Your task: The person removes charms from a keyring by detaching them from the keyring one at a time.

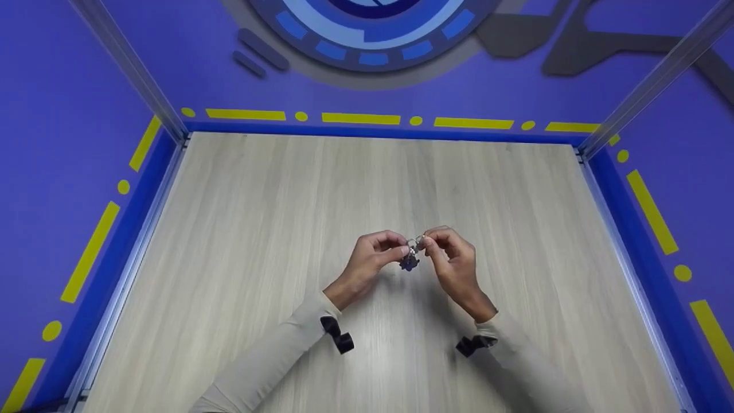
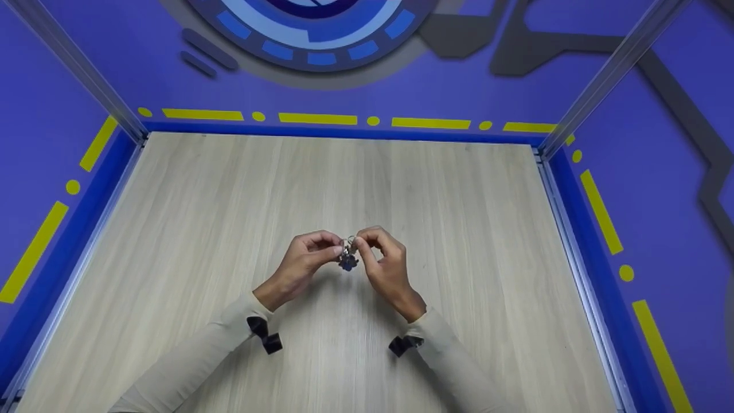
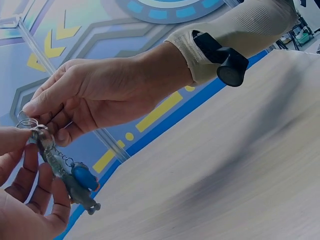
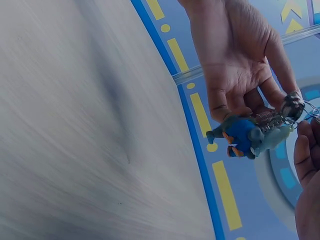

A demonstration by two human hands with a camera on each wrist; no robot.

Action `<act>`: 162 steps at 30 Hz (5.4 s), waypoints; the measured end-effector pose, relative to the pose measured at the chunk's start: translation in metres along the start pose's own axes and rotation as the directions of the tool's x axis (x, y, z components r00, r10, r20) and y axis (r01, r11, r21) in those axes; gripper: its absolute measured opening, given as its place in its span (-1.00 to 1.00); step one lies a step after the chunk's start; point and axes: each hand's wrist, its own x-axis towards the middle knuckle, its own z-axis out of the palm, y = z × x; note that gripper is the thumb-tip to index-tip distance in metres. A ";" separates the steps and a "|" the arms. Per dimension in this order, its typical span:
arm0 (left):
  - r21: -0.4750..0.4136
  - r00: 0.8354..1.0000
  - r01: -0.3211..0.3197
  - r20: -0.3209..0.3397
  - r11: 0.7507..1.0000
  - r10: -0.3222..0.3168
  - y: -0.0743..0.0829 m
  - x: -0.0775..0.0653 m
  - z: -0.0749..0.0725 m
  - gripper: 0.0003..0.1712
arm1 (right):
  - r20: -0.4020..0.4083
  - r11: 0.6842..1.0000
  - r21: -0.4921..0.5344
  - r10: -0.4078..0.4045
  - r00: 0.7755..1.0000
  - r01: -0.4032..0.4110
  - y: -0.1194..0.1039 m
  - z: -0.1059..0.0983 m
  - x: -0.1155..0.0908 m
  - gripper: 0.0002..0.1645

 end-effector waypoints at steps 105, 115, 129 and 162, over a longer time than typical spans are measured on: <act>0.227 0.999 -0.048 0.025 0.973 0.043 0.014 0.000 0.000 -0.84 | 0.050 0.996 0.049 0.070 0.996 -0.072 -0.002 -0.003 -0.001 -0.87; 0.225 0.997 -0.061 0.063 0.972 0.048 0.015 -0.001 -0.002 -0.84 | 0.010 0.991 0.102 0.090 0.996 -0.090 -0.007 0.002 0.000 -0.89; 0.109 0.993 0.021 0.110 0.994 -0.033 0.007 0.000 -0.007 -0.81 | 0.027 0.993 0.081 0.087 0.996 -0.089 -0.006 0.001 -0.001 -0.91; 0.369 0.973 -0.148 -0.110 0.918 0.201 0.015 -0.004 0.000 -0.88 | 0.048 0.994 0.033 0.103 0.994 -0.104 -0.001 0.000 -0.004 -0.88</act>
